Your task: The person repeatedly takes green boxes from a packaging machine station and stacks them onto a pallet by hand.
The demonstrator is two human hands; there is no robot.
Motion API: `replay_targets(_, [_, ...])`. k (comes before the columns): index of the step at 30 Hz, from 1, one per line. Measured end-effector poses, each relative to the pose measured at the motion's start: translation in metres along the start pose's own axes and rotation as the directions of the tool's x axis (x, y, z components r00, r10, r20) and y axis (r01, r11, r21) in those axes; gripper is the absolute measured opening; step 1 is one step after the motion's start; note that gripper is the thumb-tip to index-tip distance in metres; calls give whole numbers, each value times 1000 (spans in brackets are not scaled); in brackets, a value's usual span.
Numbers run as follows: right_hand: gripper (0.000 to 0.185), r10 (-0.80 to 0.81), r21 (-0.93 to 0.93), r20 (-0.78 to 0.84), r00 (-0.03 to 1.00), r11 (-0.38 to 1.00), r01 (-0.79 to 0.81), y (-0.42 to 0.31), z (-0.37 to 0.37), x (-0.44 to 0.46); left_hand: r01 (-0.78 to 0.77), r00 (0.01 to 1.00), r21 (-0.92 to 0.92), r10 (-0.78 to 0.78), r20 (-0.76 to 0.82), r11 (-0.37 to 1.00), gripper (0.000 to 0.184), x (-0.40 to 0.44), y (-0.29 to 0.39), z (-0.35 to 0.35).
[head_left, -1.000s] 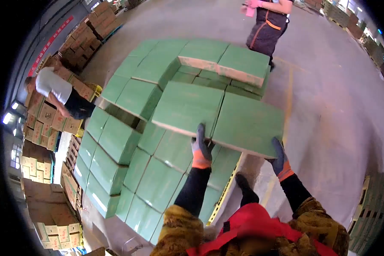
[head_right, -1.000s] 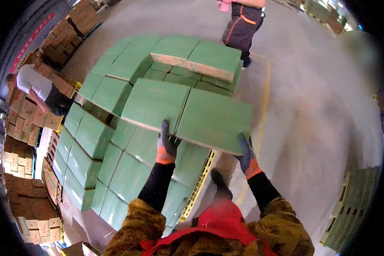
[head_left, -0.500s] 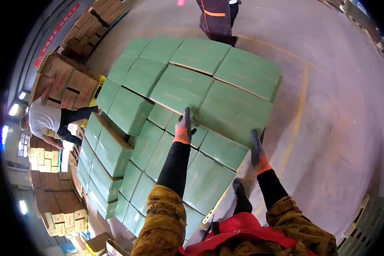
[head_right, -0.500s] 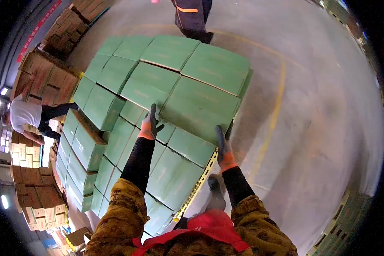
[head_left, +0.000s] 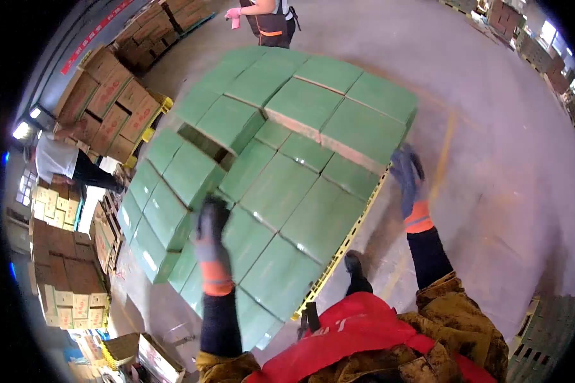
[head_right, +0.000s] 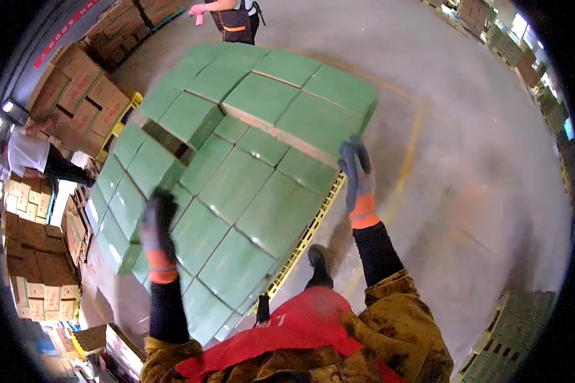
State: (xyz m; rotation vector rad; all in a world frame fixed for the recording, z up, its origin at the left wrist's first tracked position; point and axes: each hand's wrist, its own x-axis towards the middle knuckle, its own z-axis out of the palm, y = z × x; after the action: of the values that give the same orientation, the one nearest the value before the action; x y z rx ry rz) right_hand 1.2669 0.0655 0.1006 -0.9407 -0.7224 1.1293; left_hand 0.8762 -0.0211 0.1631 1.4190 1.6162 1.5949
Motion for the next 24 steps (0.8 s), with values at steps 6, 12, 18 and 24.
replay_targets(6, [48,-708,378,639,301,630,679,-192,173,-189,-644,681,375,723,-116,667,36,-143,236,-253])
replay_targets(12, [50,-638,644,714,-289,435,630,-242,316,-366,-730,485,679,756,440,73,36,-299,352,-387])
replay_targets(18, [53,-625,753,627,-464,335,566,-241,391,-456,-540,633,841,639,437,-40,36,-362,384,-439])
replay_targets(24, [55,-631,770,595,-498,271,577,-252,453,-467,-323,757,945,584,294,-57,37,-340,401,-476])
